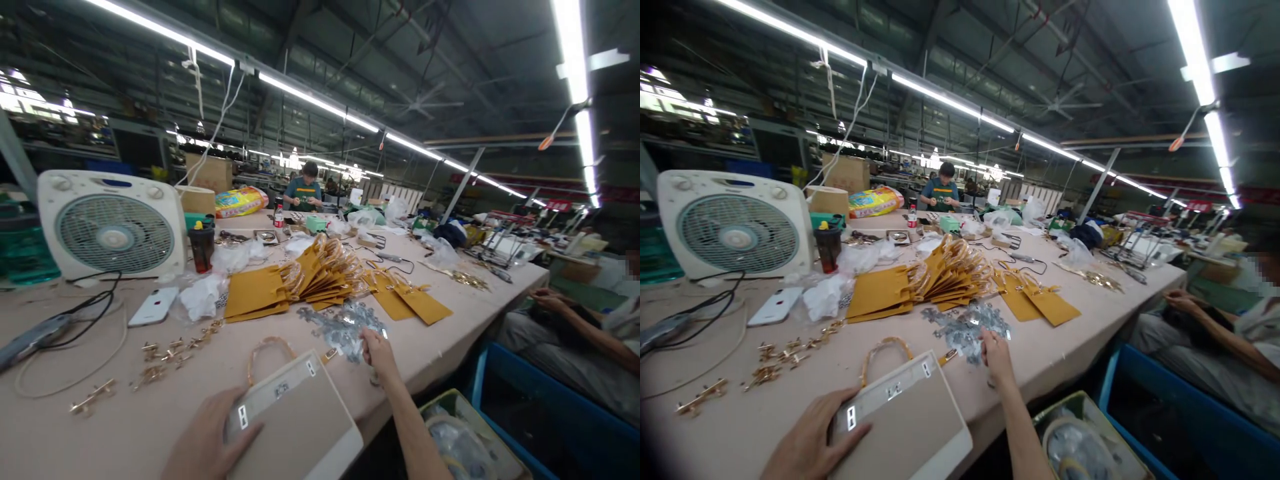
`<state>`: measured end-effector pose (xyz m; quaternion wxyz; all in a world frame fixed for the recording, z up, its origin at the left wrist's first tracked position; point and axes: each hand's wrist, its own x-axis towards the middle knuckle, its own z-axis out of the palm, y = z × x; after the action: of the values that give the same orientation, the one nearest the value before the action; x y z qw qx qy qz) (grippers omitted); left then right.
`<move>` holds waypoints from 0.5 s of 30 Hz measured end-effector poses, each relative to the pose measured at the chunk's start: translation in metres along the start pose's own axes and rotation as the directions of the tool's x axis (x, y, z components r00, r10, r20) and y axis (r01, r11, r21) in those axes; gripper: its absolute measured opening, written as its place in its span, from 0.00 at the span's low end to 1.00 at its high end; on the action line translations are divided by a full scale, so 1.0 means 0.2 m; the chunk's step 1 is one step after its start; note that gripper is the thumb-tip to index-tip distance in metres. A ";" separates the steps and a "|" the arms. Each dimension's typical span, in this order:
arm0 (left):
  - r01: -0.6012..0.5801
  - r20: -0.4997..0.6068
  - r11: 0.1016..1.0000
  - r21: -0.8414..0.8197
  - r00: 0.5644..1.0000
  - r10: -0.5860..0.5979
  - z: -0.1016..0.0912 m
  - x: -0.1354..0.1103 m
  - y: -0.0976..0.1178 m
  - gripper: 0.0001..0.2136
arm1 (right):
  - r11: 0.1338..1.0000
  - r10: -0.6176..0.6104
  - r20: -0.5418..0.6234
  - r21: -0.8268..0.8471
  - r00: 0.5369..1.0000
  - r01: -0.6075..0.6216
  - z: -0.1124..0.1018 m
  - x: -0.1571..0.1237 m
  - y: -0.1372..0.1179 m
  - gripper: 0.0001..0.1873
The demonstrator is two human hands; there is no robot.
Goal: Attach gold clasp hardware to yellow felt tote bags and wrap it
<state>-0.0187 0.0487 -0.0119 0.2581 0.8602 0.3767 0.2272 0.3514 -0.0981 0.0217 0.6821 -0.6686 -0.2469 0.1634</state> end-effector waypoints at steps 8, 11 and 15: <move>-0.010 -0.021 1.000 -0.012 1.000 0.010 -0.02 -0.03 0.04 0.24 | 0.973 -0.068 -0.046 -0.226 0.997 0.056 -0.10 0.25 0.06 0.28; -0.017 -0.035 1.000 -0.015 0.999 0.016 -0.03 -0.04 0.05 0.23 | 0.945 -0.185 -0.078 -0.289 0.980 0.156 -0.09 0.27 0.02 0.26; -0.053 -0.073 0.998 -0.038 0.996 0.050 -0.04 -0.04 0.05 0.21 | 0.914 -0.293 -0.081 -0.318 0.953 0.253 -0.03 0.18 -0.03 0.28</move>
<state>-0.0220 0.0390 -0.0016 0.2554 0.8555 0.3590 0.2722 0.3839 -0.0840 0.0312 0.6015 -0.7335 -0.3161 -0.0165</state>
